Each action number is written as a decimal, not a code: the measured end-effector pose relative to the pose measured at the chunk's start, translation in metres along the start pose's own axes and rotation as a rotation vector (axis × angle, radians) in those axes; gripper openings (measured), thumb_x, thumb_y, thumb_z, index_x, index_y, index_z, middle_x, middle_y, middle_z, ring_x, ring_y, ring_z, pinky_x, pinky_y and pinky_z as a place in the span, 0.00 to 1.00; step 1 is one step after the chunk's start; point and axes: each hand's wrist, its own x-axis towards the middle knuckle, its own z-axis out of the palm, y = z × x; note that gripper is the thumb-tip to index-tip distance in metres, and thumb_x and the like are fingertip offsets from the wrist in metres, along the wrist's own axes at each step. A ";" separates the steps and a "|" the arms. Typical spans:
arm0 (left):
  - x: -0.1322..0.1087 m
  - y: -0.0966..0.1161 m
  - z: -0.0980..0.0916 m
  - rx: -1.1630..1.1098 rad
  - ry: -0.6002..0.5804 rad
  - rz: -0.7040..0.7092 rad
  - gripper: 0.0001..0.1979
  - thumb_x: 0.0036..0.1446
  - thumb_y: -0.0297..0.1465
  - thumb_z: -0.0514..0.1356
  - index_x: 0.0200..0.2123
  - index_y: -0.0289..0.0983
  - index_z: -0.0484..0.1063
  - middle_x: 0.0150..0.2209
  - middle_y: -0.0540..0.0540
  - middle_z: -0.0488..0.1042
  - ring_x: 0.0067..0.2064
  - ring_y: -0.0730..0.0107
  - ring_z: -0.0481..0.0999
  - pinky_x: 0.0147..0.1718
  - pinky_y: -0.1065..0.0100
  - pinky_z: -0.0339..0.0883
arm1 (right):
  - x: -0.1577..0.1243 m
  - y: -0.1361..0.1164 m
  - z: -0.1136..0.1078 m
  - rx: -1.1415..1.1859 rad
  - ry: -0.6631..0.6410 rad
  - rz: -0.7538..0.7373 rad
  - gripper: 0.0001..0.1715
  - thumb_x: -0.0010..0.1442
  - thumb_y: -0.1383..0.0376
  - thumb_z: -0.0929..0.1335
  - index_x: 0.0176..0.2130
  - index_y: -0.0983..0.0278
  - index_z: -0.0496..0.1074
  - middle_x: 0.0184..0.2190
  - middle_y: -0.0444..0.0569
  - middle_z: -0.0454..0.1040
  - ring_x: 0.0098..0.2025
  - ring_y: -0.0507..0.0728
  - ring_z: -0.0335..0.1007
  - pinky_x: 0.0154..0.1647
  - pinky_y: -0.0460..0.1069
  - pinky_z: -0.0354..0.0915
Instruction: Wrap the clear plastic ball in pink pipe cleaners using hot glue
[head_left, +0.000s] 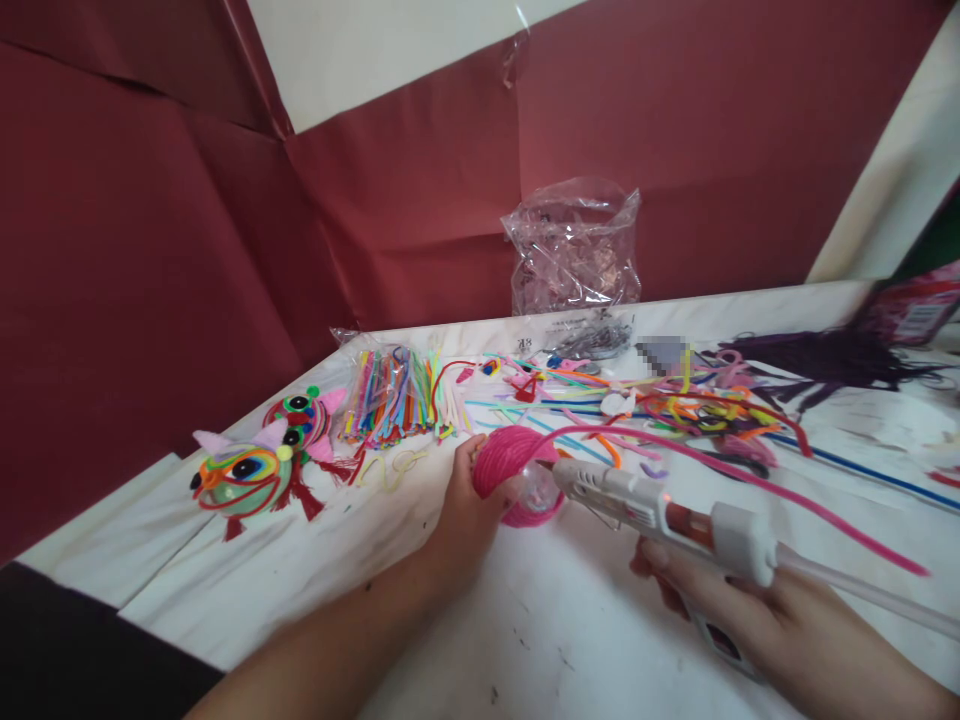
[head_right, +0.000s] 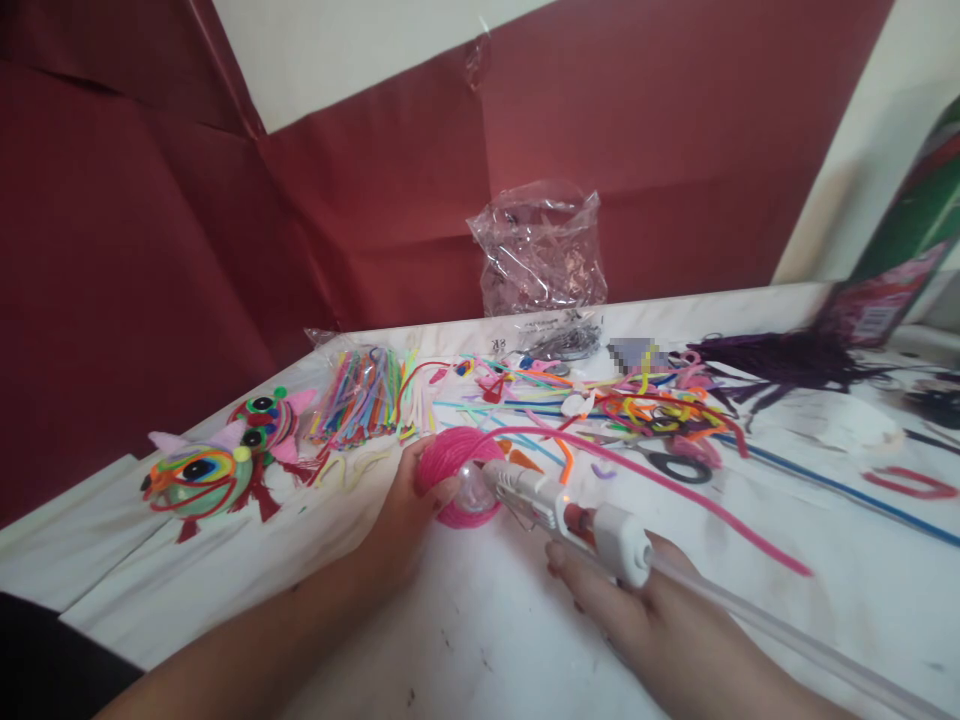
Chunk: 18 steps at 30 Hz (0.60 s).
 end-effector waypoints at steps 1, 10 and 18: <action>0.000 0.000 0.000 0.000 -0.002 -0.002 0.34 0.43 0.41 0.67 0.52 0.37 0.60 0.51 0.38 0.69 0.51 0.53 0.69 0.49 0.57 0.64 | 0.000 -0.001 0.000 0.007 -0.005 -0.013 0.23 0.52 0.44 0.61 0.24 0.58 0.70 0.18 0.43 0.72 0.23 0.57 0.71 0.27 0.49 0.63; -0.001 0.000 0.001 -0.022 -0.003 0.018 0.33 0.43 0.39 0.67 0.52 0.37 0.60 0.50 0.39 0.69 0.50 0.54 0.70 0.47 0.57 0.66 | 0.003 0.002 -0.002 -0.041 0.005 -0.020 0.25 0.50 0.42 0.61 0.24 0.57 0.73 0.19 0.43 0.74 0.24 0.59 0.73 0.27 0.49 0.66; -0.001 0.001 0.001 -0.009 -0.002 0.010 0.33 0.43 0.40 0.67 0.52 0.37 0.60 0.50 0.38 0.69 0.50 0.53 0.70 0.48 0.57 0.65 | 0.009 0.012 -0.003 -0.094 0.030 -0.129 0.27 0.51 0.41 0.61 0.24 0.56 0.75 0.19 0.44 0.76 0.23 0.58 0.74 0.24 0.48 0.69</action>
